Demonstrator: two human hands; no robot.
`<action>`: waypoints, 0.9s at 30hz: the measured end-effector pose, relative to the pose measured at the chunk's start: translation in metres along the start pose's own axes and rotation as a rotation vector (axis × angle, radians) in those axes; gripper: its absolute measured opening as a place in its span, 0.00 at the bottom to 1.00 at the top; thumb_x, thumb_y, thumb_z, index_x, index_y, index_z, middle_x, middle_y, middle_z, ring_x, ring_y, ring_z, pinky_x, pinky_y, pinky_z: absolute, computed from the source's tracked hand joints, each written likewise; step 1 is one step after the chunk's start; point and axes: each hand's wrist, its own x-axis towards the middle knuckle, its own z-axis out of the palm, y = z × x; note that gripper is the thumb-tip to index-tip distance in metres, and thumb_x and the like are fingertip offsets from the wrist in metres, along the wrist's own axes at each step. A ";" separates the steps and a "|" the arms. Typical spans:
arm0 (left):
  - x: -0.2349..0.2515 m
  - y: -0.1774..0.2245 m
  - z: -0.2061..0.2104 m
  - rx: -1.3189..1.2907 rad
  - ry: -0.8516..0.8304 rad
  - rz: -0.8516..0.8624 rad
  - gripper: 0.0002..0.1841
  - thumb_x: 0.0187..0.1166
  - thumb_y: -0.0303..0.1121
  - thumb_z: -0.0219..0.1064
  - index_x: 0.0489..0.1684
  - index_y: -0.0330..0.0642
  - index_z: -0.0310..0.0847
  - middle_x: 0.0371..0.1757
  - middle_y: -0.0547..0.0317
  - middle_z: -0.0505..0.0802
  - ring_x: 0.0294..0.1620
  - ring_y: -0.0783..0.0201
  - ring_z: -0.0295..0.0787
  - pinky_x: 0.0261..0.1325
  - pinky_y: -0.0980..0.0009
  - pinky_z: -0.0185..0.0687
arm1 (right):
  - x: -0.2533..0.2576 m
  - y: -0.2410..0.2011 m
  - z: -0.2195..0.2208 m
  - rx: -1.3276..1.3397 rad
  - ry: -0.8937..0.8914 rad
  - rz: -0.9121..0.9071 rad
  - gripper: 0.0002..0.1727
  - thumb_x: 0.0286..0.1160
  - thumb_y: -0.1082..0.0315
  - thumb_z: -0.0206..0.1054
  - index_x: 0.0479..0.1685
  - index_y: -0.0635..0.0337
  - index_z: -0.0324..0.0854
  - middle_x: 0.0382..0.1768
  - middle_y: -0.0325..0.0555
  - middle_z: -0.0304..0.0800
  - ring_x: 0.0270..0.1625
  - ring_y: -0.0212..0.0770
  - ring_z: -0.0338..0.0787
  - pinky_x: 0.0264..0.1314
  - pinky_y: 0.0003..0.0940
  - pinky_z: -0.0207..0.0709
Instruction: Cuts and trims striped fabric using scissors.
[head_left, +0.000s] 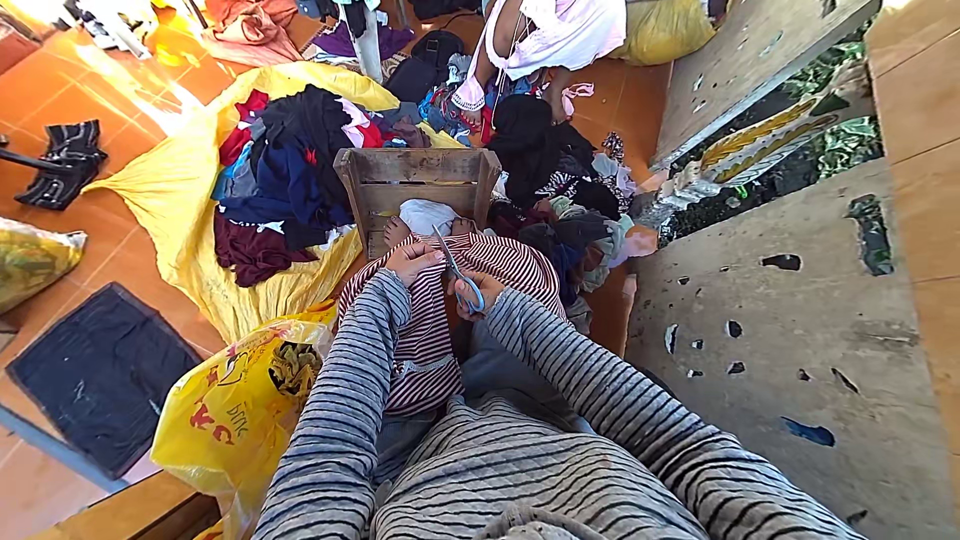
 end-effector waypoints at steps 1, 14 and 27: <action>0.001 -0.001 0.000 0.060 0.034 0.021 0.05 0.80 0.24 0.67 0.34 0.37 0.85 0.27 0.67 0.89 0.29 0.79 0.84 0.41 0.77 0.83 | -0.003 -0.003 0.002 0.046 -0.013 -0.028 0.16 0.86 0.57 0.54 0.48 0.61 0.77 0.16 0.31 0.82 0.19 0.29 0.84 0.24 0.23 0.80; -0.036 -0.017 0.098 1.108 -0.271 0.607 0.18 0.73 0.31 0.71 0.63 0.43 0.88 0.69 0.41 0.87 0.72 0.39 0.82 0.76 0.41 0.72 | -0.150 0.004 -0.107 -0.462 0.680 -0.255 0.25 0.57 0.70 0.74 0.59 0.65 0.79 0.34 0.38 0.91 0.32 0.28 0.89 0.37 0.27 0.85; -0.015 0.052 0.117 0.745 -0.310 0.656 0.09 0.76 0.26 0.72 0.44 0.27 0.88 0.44 0.40 0.94 0.46 0.50 0.93 0.58 0.53 0.88 | -0.119 0.054 -0.123 -0.618 0.744 -0.014 0.30 0.65 0.71 0.73 0.71 0.69 0.75 0.50 0.62 0.92 0.52 0.53 0.92 0.60 0.54 0.82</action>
